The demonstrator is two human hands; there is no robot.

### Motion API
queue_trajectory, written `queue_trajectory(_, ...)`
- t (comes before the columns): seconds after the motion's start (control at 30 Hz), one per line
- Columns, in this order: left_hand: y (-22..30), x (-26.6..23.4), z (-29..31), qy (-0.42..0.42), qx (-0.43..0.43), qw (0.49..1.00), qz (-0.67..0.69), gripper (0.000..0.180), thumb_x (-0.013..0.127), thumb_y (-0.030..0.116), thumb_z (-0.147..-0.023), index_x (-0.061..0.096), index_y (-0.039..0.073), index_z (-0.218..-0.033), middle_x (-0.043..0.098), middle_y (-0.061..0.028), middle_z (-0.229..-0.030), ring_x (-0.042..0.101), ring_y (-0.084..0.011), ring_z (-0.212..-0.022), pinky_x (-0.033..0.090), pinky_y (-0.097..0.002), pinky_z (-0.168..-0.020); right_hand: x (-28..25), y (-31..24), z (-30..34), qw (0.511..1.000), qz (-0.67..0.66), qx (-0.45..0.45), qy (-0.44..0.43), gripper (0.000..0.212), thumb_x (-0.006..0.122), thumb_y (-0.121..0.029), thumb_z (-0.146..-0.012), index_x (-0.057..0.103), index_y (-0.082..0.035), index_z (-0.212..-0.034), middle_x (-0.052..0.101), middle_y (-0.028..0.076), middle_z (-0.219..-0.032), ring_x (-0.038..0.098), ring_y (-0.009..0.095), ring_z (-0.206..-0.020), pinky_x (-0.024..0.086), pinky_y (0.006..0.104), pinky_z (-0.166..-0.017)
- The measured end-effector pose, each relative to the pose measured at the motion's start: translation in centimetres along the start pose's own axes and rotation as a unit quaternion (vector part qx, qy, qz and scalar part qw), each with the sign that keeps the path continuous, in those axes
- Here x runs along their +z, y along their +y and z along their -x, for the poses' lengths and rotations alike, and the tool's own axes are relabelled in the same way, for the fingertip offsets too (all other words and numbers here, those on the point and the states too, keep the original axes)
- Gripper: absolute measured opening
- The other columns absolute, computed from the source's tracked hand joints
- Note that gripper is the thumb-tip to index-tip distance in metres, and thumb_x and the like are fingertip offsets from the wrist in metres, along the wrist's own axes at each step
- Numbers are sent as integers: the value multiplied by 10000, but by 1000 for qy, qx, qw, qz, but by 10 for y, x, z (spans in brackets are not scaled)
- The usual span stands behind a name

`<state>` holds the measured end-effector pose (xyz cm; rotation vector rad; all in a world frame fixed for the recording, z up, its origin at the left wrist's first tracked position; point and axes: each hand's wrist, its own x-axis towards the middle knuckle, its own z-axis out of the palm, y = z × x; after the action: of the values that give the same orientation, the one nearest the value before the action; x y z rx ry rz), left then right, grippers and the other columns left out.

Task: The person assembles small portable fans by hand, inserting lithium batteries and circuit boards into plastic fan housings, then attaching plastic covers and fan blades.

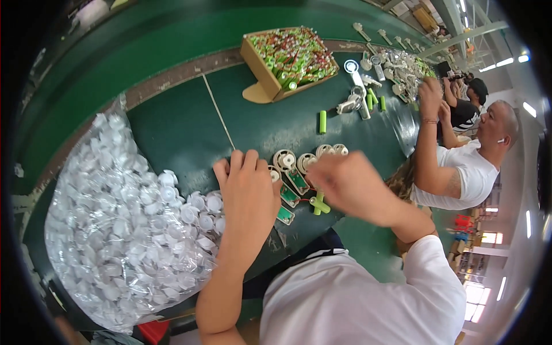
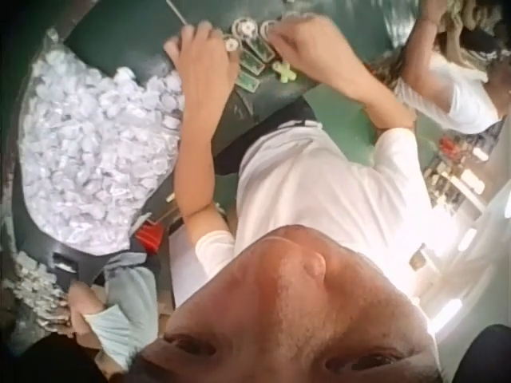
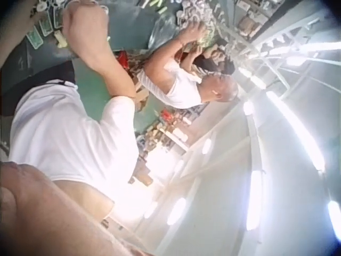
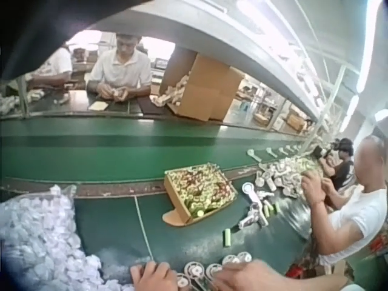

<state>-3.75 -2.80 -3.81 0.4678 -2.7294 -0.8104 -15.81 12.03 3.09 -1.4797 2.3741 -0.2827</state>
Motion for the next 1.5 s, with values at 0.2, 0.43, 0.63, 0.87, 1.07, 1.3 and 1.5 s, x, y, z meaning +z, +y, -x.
queue_trajectory(0.2, 3, -1, -4, 11, 11, 1000, 7, 320, 855, 159, -649, 717, 1, -891, 625, -77, -919, 560, -266, -948, 358, -408, -918, -12, 97, -78, 934, -227, 125, 248, 196, 665, -129, -922, 695, 65, -933, 643, 40, -670, 566, 65, -486, 406, 233, -420)
queue_trajectory(0.43, -1, 4, -4, -7, 5, 1000, 19, 356, 854, 203, -678, 713, 1, -937, 603, -82, -968, 542, -265, -998, 348, -423, -936, 1, 114, -110, 872, -370, 128, 293, 178, 680, -144, -924, 682, 27, -972, 619, -8, -710, 524, 28, -548, 367, 191, -464)
queue_trajectory(0.63, 3, -2, -9, 63, -16, 990, 123, 445, 846, 182, -727, 679, -20, -1086, 660, -105, -1062, 609, -255, -951, 411, -365, -910, -31, 92, -114, 836, -361, 17, 413, 233, 592, -214, -946, 628, 14, -912, 697, 40, -837, 627, 86, -747, 505, 258, -640)
queue_trajectory(0.87, 6, 0, -14, 133, -4, 964, 232, 377, 786, 101, -796, 655, -42, -1119, 687, -135, -1032, 649, -224, -871, 507, -321, -746, -45, 99, -129, 848, -456, -33, 268, 152, 564, -136, -1009, 603, -6, -941, 713, 73, -897, 590, 50, -734, 452, 207, -610)
queue_trajectory(1.07, 7, 1, -12, 116, 3, 960, 253, 352, 778, 119, -819, 650, -53, -1098, 673, -166, -1034, 664, -270, -846, 534, -362, -765, -60, 94, -128, 817, -543, -10, 195, 246, 510, -242, -1049, 596, -29, -958, 682, 58, -952, 511, 41, -765, 421, 197, -673)
queue_trajectory(1.3, 13, -7, -13, 196, -4, 877, 439, 325, 615, 66, -973, 591, -54, -1274, 620, -154, -1230, 622, -172, -890, 507, -288, -743, -53, 48, -76, 818, -543, -130, 140, 179, 567, -203, -1017, 583, -30, -972, 711, 126, -1010, 644, 149, -920, 506, 295, -817)
queue_trajectory(1.5, 19, -38, -6, 130, 100, 844, 511, 205, 639, -12, -933, 695, -46, -1128, 655, -126, -1071, 630, -147, -867, 502, -227, -710, -30, 8, -25, 701, -700, -120, -65, 624, 622, -30, -930, 300, -7, -1463, 647, 91, -711, 636, 162, -681, 511, 301, -675)
